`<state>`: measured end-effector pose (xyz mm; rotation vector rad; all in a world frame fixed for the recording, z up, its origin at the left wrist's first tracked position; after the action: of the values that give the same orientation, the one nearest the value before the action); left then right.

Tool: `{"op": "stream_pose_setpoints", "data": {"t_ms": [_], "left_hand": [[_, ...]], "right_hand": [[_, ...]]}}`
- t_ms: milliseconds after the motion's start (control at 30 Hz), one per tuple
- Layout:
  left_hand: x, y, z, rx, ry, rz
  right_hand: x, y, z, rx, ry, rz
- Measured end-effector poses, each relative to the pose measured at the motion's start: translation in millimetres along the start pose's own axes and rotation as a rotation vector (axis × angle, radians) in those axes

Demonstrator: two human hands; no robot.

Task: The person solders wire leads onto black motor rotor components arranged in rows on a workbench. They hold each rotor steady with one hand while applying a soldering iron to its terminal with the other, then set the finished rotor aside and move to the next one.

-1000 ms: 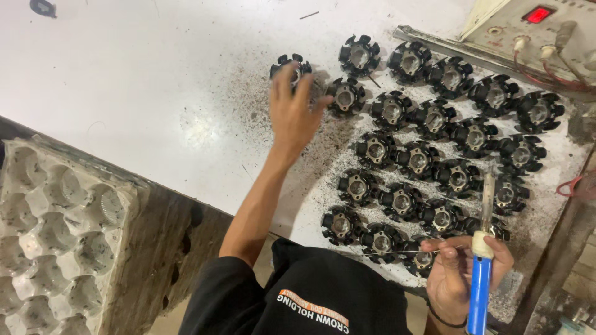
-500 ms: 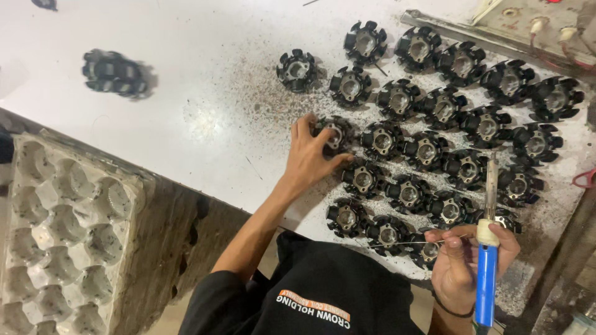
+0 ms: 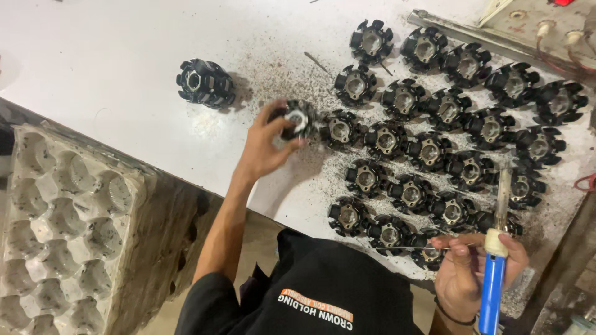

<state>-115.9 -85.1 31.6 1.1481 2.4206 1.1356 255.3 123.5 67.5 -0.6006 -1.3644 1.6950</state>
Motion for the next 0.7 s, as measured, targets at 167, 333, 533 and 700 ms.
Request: {"op": "stream_pose_setpoints", "data": {"t_ms": [167,333,533,700], "left_hand": [[-56,33,22,-0.136,-0.399,0.170],[-49,41,27,-0.093,-0.365,0.223],[-8,42,35,-0.183,-0.206,0.121],[49,35,55,-0.143,-0.216,0.180]], "right_hand": [[3,6,-2,-0.007,-0.043,0.038],[2,5,3,-0.020,-0.081,0.033],[-3,2,13,0.012,-0.023,0.033],[-4,-4,19,-0.041,0.002,0.031]]}}
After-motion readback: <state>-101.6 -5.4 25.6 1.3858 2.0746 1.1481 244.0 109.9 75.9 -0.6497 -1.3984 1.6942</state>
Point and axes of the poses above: each hand's wrist, its own x-axis towards the middle knuckle, its own z-axis out of the palm, y = z × x, the point moved 3 cm from there along x, towards the middle knuckle, and after that the axes turned 1 degree about -y, right-handed, at the moved point
